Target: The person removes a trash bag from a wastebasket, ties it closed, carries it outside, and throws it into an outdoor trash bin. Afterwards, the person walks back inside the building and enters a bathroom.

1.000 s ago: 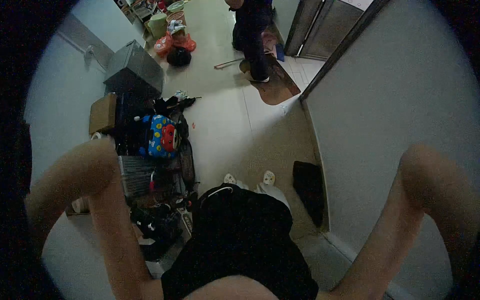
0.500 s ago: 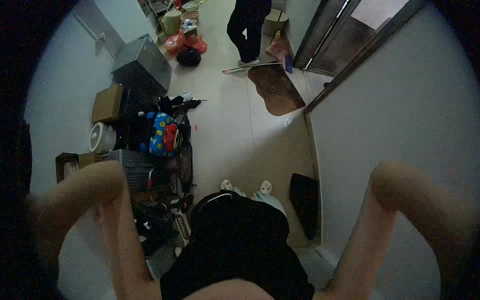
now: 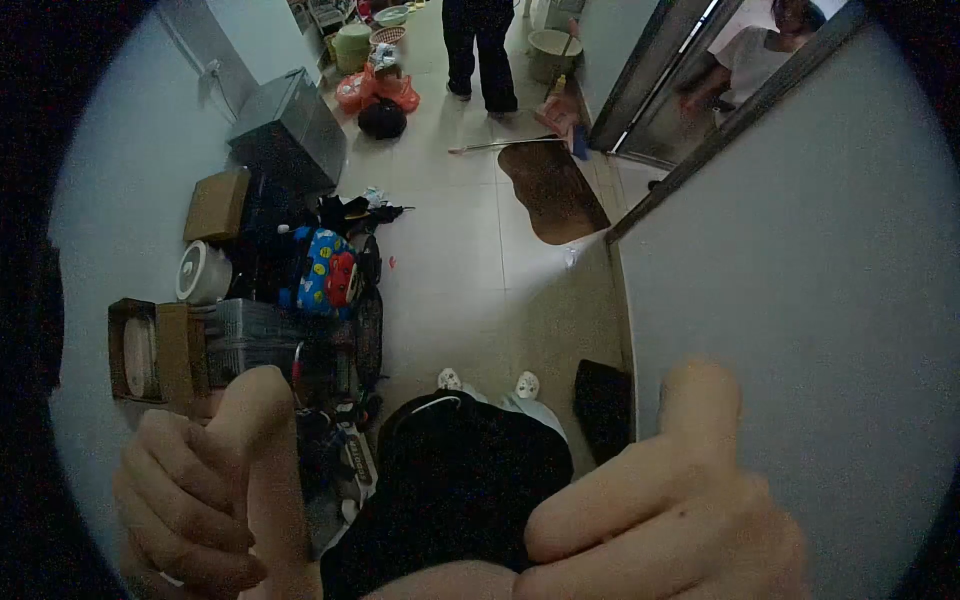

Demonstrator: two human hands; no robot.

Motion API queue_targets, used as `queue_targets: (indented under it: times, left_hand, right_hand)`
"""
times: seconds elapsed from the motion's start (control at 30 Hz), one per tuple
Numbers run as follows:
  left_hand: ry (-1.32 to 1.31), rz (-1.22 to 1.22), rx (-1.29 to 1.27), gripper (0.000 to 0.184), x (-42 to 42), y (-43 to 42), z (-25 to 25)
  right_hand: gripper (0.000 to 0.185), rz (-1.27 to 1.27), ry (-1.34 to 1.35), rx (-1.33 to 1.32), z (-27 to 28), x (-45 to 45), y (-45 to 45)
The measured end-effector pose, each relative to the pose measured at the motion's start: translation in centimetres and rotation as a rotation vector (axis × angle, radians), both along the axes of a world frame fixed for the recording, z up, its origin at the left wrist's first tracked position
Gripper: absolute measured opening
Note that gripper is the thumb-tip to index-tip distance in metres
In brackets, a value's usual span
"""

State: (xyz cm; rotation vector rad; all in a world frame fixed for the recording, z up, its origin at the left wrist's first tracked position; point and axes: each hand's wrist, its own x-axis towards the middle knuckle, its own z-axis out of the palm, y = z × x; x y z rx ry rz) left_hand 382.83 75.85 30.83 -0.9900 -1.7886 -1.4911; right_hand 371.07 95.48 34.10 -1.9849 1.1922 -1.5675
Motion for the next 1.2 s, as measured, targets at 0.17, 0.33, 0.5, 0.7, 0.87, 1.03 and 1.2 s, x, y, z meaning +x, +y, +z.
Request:
queue_targets:
  times: [0.17, 0.33, 0.5, 0.7, 0.87, 1.03, 1.2]
  left_hand:
    - [0.071, 0.012, 0.091, 0.007, 0.7, -0.1, -0.5]
    - [0.056, 0.175, 0.07, 0.006, 2.1, -1.6, -1.5]
    - [-0.309, 1.28, 0.046, 0.038, 9.0, -9.6, -10.3]
    - [-1.393, 2.14, -0.265, 0.083, 19.9, -13.0, -28.9]
    - [-1.72, 2.052, 0.23, 0.091, 20.8, -10.9, -33.4]
    - [-1.541, 2.015, 0.278, 0.092, 20.2, -10.4, -33.8]
    - [-1.606, 2.17, 0.009, 0.091, 19.2, -9.8, -33.3]
  right_hand:
    - [0.028, -0.009, -0.018, -0.111, -1.1, 0.6, -1.0]
    - [0.031, 0.069, -0.06, -0.031, -1.4, -0.1, -3.0]
    - [0.033, 0.103, -0.106, 0.14, -5.1, -2.2, -5.0]
    - [0.035, -0.492, -0.443, 0.449, -15.3, -1.8, -8.7]
    - [0.032, -0.376, -0.531, 0.695, -18.9, -1.4, -13.4]
    - [0.029, -0.294, -0.489, 0.75, -20.6, -1.3, -15.0]
    - [0.026, -0.384, -0.505, 0.821, -22.5, -4.4, -13.5]
